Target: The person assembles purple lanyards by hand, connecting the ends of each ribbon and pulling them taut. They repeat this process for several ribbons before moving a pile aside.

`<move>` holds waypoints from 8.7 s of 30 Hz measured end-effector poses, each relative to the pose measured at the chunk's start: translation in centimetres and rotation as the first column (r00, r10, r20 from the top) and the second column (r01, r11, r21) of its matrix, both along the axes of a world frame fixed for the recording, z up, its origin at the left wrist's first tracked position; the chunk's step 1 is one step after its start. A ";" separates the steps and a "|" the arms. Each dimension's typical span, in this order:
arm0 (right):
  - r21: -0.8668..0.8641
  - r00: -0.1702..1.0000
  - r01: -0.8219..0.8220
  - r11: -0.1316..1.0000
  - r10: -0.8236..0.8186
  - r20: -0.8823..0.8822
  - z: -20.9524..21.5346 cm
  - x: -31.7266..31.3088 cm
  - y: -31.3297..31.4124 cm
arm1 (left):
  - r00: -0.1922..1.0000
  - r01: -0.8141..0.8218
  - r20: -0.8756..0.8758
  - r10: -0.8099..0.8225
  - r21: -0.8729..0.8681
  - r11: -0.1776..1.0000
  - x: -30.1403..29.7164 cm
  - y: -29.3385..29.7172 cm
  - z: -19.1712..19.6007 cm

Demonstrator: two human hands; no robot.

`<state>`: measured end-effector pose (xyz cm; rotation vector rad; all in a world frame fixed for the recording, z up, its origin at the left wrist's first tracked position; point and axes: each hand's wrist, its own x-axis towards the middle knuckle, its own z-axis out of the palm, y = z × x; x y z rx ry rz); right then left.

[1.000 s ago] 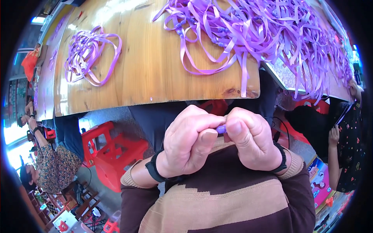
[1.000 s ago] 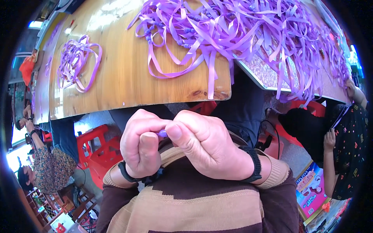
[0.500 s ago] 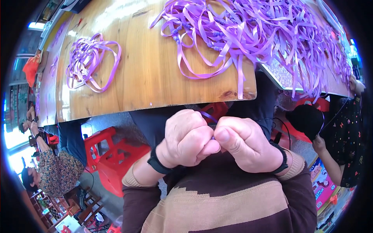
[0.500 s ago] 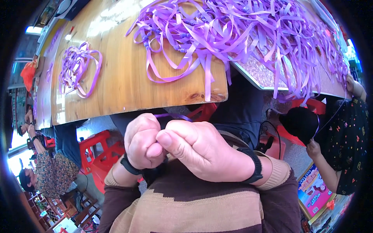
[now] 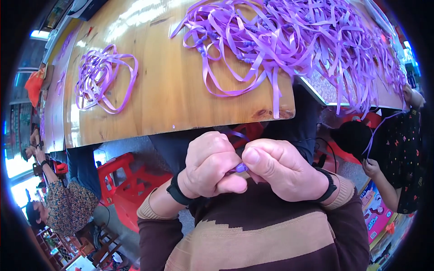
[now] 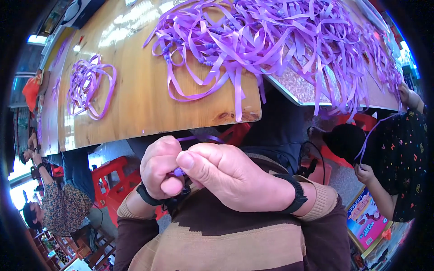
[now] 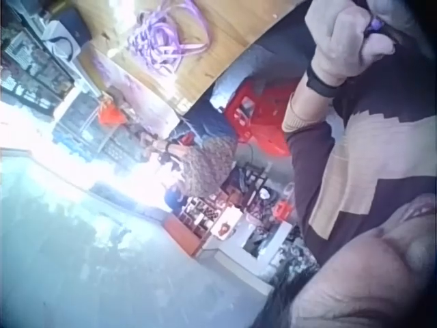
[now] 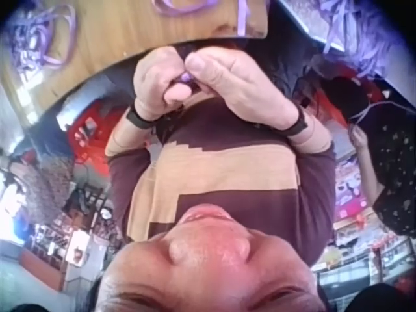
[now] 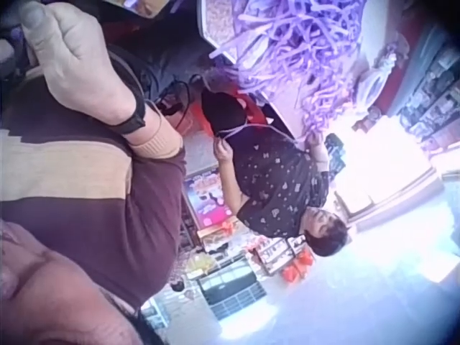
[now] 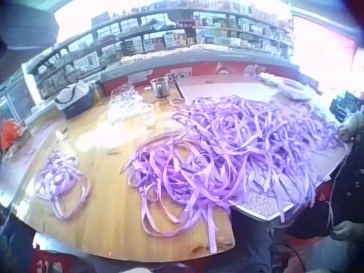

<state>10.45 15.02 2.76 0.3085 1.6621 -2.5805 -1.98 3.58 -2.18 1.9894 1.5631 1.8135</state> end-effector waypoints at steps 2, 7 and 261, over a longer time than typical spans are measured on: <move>0.113 0.999 0.023 0.993 -0.018 -0.045 0.3 -0.1 0.2 | 0.998 -0.007 0.070 0.005 0.030 1.000 0.4 0.0 -0.3; 0.186 0.998 0.028 0.982 -0.016 -0.064 0.2 -0.3 0.2 | 0.993 -0.113 0.031 0.112 0.029 0.993 0.8 0.0 -0.2; -0.020 0.963 0.271 0.962 -0.271 -0.002 -0.8 -1.2 1.7 | 0.560 0.314 0.783 0.271 -0.504 0.805 -6.0 -4.5 8.4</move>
